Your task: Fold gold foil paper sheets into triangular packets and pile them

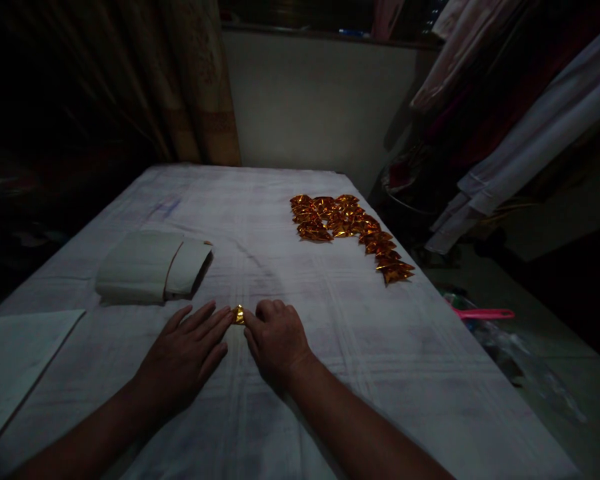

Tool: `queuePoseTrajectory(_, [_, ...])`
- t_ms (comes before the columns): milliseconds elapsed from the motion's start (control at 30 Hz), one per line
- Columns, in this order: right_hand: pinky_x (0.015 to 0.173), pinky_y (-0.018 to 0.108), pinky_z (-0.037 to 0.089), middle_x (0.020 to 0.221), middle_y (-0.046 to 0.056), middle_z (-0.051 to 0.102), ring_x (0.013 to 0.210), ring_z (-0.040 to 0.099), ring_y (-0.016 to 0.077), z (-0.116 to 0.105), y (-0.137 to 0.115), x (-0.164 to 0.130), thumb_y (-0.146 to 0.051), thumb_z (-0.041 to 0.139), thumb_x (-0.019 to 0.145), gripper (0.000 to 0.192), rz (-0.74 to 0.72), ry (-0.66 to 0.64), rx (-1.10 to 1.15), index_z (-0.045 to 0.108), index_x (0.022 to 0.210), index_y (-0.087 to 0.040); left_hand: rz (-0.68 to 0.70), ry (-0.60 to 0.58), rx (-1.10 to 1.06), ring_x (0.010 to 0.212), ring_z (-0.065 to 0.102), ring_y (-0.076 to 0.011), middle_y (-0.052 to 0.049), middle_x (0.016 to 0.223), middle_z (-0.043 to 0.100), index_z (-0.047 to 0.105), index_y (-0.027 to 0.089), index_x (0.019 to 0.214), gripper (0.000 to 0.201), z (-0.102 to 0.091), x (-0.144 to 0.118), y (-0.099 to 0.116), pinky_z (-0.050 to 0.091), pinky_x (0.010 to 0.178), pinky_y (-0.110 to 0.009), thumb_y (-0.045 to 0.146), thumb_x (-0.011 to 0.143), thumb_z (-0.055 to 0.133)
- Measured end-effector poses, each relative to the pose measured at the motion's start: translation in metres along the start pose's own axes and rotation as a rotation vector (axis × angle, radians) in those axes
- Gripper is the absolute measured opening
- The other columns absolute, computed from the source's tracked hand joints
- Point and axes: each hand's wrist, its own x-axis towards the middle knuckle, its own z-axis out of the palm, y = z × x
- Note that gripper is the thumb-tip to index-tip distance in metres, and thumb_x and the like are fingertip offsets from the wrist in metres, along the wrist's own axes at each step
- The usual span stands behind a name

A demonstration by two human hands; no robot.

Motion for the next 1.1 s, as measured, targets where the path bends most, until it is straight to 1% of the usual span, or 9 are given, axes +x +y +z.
queuePoseTrajectory(133, [0.071, 0.034, 0.037, 0.097, 0.006, 0.064, 0.085, 0.052, 0.0220, -0.001, 0.001, 0.001, -0.028, 0.066, 0.093, 0.028, 0.006, -0.002, -0.006, 0.069, 0.121, -0.025, -0.066, 0.020, -0.102, 0.119, 0.061, -0.0290, -0.008, 0.128, 0.072, 0.062, 0.022, 0.135, 0.036, 0.002, 0.005, -0.008, 0.043, 0.097, -0.047, 0.025, 0.103, 0.045])
queuePoseTrajectory(233, [0.069, 0.032, 0.037, 0.094, 0.006, 0.064, 0.083, 0.052, 0.0205, 0.001, 0.004, 0.002, -0.028, 0.067, 0.093, 0.025, 0.003, 0.017, 0.001, 0.071, 0.118, -0.026, -0.106, 0.012, -0.180, 0.097, 0.066, -0.0241, -0.006, 0.108, 0.076, 0.072, 0.025, 0.117, 0.025, 0.002, 0.015, -0.016, 0.047, 0.084, -0.040, 0.028, 0.101, 0.053])
queuePoseTrajectory(367, [0.066, 0.030, 0.035, 0.089, 0.005, 0.065, 0.077, 0.052, 0.0182, 0.006, 0.005, 0.003, -0.025, 0.067, 0.093, 0.016, -0.020, 0.065, -0.021, 0.074, 0.108, -0.025, -0.048, -0.014, -0.048, 0.075, 0.063, -0.0210, -0.005, 0.088, 0.073, 0.075, 0.025, 0.105, 0.017, 0.000, 0.023, -0.021, 0.044, 0.067, -0.034, 0.025, 0.098, 0.060])
queuePoseTrajectory(433, [0.066, 0.029, 0.035, 0.087, 0.005, 0.066, 0.075, 0.053, 0.0172, 0.008, 0.004, 0.003, -0.024, 0.067, 0.093, 0.012, -0.019, 0.077, -0.024, 0.074, 0.103, -0.024, -0.029, -0.025, 0.010, 0.073, 0.062, -0.0204, -0.004, 0.087, 0.072, 0.074, 0.023, 0.102, 0.016, -0.001, 0.023, -0.021, 0.043, 0.066, -0.033, 0.023, 0.097, 0.059])
queuePoseTrajectory(533, [0.069, 0.028, 0.038, 0.088, 0.005, 0.067, 0.077, 0.056, 0.0166, 0.007, 0.003, 0.004, -0.023, 0.063, 0.096, 0.012, 0.008, 0.073, 0.023, 0.074, 0.102, -0.022, -0.056, -0.053, 0.036, 0.076, 0.063, -0.0206, -0.004, 0.084, 0.071, 0.071, 0.020, 0.089, 0.017, -0.001, 0.026, -0.018, 0.043, 0.068, -0.033, 0.023, 0.098, 0.057])
queuePoseTrajectory(633, [0.073, 0.028, 0.040, 0.090, 0.006, 0.070, 0.080, 0.060, 0.0167, 0.001, 0.002, 0.007, -0.024, 0.056, 0.101, 0.018, 0.067, 0.042, 0.098, 0.073, 0.100, -0.020, -0.119, -0.128, 0.054, 0.076, 0.064, -0.0217, -0.005, 0.079, 0.070, 0.068, 0.019, 0.082, 0.023, -0.003, 0.033, -0.015, 0.042, 0.069, -0.033, 0.024, 0.099, 0.053])
queuePoseTrajectory(733, [0.072, 0.027, 0.040, 0.090, 0.004, 0.073, 0.079, 0.063, 0.0162, -0.005, 0.002, 0.012, -0.025, 0.051, 0.102, 0.023, 0.164, 0.000, 0.166, 0.073, 0.095, -0.021, -0.222, -0.212, 0.046, 0.074, 0.064, -0.0224, -0.006, 0.075, 0.069, 0.067, 0.019, 0.082, 0.025, -0.010, 0.045, -0.010, 0.040, 0.068, -0.032, 0.025, 0.100, 0.050])
queuePoseTrajectory(933, [0.068, 0.026, 0.036, 0.089, 0.003, 0.077, 0.079, 0.067, 0.0157, -0.015, 0.002, 0.024, -0.023, 0.055, 0.099, 0.023, 0.267, -0.076, 0.220, 0.076, 0.089, -0.023, -0.436, -0.248, -0.137, 0.072, 0.064, -0.0199, -0.004, 0.078, 0.071, 0.067, 0.020, 0.083, 0.027, -0.022, 0.059, -0.002, 0.034, 0.062, -0.029, 0.029, 0.100, 0.048])
queuePoseTrajectory(1100, [0.067, 0.026, 0.037, 0.089, 0.005, 0.077, 0.078, 0.067, 0.0164, -0.010, 0.003, 0.027, -0.023, 0.056, 0.097, 0.022, 0.352, -0.019, 0.225, 0.076, 0.087, -0.021, -0.514, -0.223, -0.363, 0.074, 0.067, -0.0186, -0.004, 0.081, 0.074, 0.072, 0.021, 0.086, 0.027, -0.016, 0.060, 0.000, 0.037, 0.063, -0.027, 0.031, 0.097, 0.050])
